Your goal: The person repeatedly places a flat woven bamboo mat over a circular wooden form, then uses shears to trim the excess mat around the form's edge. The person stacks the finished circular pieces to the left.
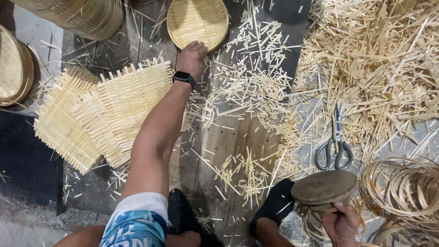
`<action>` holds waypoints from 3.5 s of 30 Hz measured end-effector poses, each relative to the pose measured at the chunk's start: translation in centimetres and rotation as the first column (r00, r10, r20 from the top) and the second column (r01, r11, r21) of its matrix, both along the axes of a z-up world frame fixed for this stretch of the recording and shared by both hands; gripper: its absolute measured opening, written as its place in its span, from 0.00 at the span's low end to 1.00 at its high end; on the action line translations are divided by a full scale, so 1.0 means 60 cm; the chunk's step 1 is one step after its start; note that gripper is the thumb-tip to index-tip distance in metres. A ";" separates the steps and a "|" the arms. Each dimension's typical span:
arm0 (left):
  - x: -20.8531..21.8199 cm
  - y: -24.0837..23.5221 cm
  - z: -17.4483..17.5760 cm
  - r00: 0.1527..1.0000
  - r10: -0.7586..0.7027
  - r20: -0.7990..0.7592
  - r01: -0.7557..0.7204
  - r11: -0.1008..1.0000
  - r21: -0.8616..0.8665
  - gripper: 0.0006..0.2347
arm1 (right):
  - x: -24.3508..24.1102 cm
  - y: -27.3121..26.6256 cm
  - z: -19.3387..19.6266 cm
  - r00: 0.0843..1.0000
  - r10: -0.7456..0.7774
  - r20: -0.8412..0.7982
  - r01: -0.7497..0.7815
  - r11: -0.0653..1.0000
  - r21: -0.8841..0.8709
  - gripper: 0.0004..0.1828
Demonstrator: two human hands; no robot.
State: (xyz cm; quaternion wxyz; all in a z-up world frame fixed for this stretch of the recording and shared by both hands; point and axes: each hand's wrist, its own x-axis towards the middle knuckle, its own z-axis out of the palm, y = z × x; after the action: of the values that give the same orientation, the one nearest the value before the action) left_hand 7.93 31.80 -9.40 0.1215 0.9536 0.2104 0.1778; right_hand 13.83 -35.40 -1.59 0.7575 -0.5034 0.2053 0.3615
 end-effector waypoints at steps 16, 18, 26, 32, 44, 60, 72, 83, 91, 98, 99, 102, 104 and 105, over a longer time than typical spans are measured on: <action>-0.305 -0.145 0.152 0.828 0.142 -0.543 0.026 0.957 0.290 0.35 | -0.059 0.298 -0.063 0.939 0.343 0.013 -0.341 0.929 0.143 0.26; -0.373 -0.170 0.171 0.719 0.258 -0.645 -0.036 0.941 0.337 0.36 | -0.073 0.311 -0.068 0.925 0.374 0.061 -0.379 0.915 0.138 0.22; -0.442 -0.179 0.262 0.862 0.106 -0.496 -0.189 0.975 -0.120 0.04 | -0.086 0.234 -0.022 0.937 0.304 0.170 -0.303 0.952 -0.035 0.20; -0.449 -0.186 0.255 0.807 0.100 -0.582 -0.199 0.974 -0.109 0.06 | -0.115 0.249 -0.011 0.813 0.559 0.161 -0.518 0.822 -0.238 0.21; -0.452 -0.172 0.190 0.835 0.126 -0.535 -0.162 0.987 -0.020 0.26 | -0.119 0.220 -0.040 0.843 0.530 0.093 -0.502 0.836 -0.223 0.20; -0.296 -0.409 0.282 0.973 -0.139 -0.183 0.097 0.970 -0.221 0.23 | -0.052 0.223 0.011 0.972 0.228 0.061 -0.236 0.925 0.297 0.29; -0.235 -0.466 0.108 0.909 0.355 -0.218 -0.406 0.636 -0.656 0.21 | -0.030 0.272 -0.059 0.860 0.434 0.269 -0.359 0.889 -0.284 0.14; -0.243 -0.390 0.066 0.880 0.298 -0.369 -0.446 0.257 -0.857 0.14 | -0.040 0.263 -0.098 0.836 0.437 0.331 -0.300 0.870 -0.391 0.19; -0.246 -0.394 0.118 0.826 0.392 -0.406 -0.464 0.064 -0.883 0.27 | 0.073 0.059 -0.069 0.669 0.313 0.674 0.283 0.731 -0.621 0.17; -0.301 -0.353 0.142 0.802 0.542 -0.252 -0.277 -0.036 -0.960 0.20 | 0.197 -0.222 -0.021 0.225 0.972 -0.066 0.295 -0.132 -0.946 0.15; -0.302 -0.352 0.147 0.795 0.557 -0.241 -0.276 -0.021 -0.961 0.19 | 0.203 -0.232 -0.028 0.254 0.967 0.032 0.257 -0.036 -0.966 0.12; -0.287 -0.359 0.174 0.800 0.586 -0.128 -0.235 0.110 -0.966 0.17 | 0.214 -0.229 -0.026 0.263 0.928 0.263 0.266 0.192 -0.945 0.06; -0.272 -0.377 0.215 0.824 0.564 0.053 -0.152 0.311 -0.938 0.17 | 0.189 -0.220 0.014 0.128 0.932 0.338 0.411 0.260 -0.874 0.05; -0.260 -0.388 0.242 0.854 0.496 0.157 -0.113 0.472 -0.874 0.16 | 0.183 -0.211 0.047 0.128 0.935 0.330 0.416 0.252 -0.874 0.05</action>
State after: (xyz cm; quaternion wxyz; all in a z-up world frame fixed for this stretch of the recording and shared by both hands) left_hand -7.68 8.51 5.14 0.5689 0.6637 0.4106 0.2594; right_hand 24.83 -48.04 1.22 0.1356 -0.9477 -0.2857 -0.0432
